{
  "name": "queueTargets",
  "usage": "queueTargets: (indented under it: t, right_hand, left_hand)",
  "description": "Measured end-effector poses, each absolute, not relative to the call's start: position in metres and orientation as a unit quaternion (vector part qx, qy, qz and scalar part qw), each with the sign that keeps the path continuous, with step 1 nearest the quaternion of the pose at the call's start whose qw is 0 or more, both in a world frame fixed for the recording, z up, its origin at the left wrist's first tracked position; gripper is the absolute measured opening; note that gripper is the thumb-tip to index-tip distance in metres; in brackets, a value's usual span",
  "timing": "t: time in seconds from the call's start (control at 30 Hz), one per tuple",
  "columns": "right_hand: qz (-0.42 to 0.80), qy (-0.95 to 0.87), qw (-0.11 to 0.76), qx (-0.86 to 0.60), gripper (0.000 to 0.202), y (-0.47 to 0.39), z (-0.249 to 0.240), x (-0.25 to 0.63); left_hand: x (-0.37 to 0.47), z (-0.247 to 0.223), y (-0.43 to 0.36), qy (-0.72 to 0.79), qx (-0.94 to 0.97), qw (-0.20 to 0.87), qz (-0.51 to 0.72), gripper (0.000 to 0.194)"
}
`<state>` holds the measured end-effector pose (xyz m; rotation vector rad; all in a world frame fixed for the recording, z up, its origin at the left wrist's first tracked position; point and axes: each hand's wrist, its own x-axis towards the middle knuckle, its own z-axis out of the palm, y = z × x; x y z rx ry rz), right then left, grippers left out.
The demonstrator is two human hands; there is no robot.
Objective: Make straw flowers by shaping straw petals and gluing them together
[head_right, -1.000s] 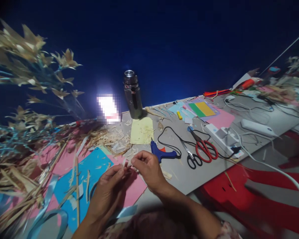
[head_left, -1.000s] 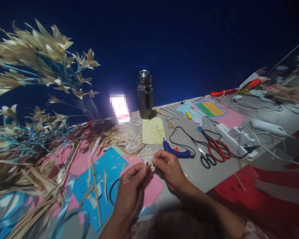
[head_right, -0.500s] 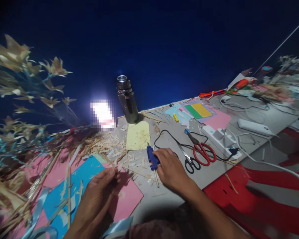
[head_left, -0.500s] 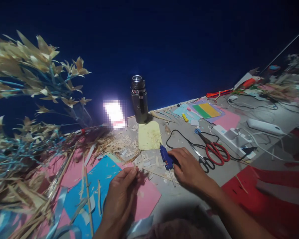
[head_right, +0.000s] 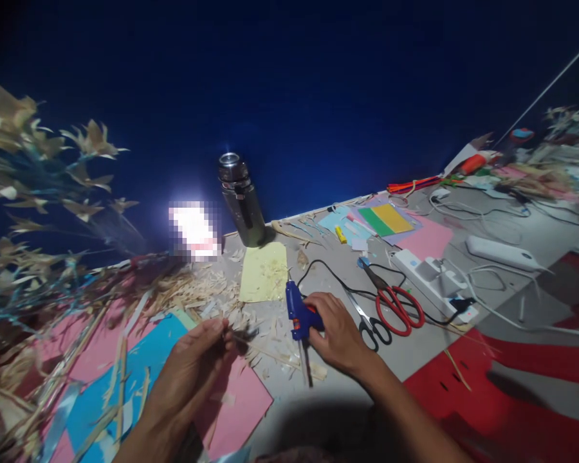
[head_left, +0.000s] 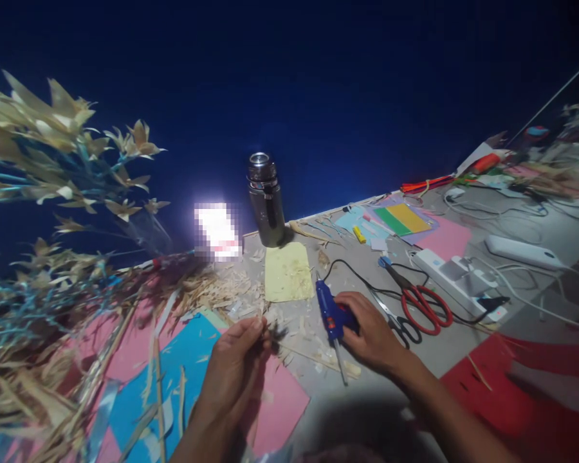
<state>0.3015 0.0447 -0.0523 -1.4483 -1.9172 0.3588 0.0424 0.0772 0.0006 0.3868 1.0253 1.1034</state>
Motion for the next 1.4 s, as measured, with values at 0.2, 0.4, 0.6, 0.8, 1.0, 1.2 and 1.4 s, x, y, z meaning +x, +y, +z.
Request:
queueTargets:
  t: [0.2,0.4,0.6,0.8,1.0,1.2,1.4]
  right_hand:
    - [0.344,-0.724,0.408,-0.437,0.027,0.037,-0.027,0.296]
    - [0.442,-0.733,0.356,-0.375,0.037,0.035,-0.008,0.282]
    - [0.423,-0.749,0.363,-0.357,0.048,0.038,-0.014,0.280]
    - [0.409,-0.753,0.364,-0.365,0.049,0.034,-0.018,0.284]
    - [0.404,-0.766,0.365,-0.341,0.053,0.036,-0.020,0.281]
    - [0.416,-0.755,0.374,-0.342,0.054,0.036,-0.014,0.278]
    - [0.396,-0.758,0.380,-0.353,0.045,0.036,-0.015,0.281]
  left_hand:
    - [0.048,-0.006,0.077,0.486,0.205,0.683,0.505,0.028]
    - [0.044,-0.005,0.077,0.523,0.309,0.607,0.512,0.029]
    - [0.044,-0.008,0.075,0.509,0.305,0.609,0.526,0.026]
    - [0.042,-0.010,0.073,0.499,0.300,0.620,0.526,0.028]
    - [0.042,-0.011,0.073,0.481,0.281,0.642,0.526,0.027]
    - [0.038,-0.014,0.073,0.490,0.298,0.639,0.512,0.029]
    - [0.038,-0.010,0.073,0.498,0.288,0.630,0.521,0.035]
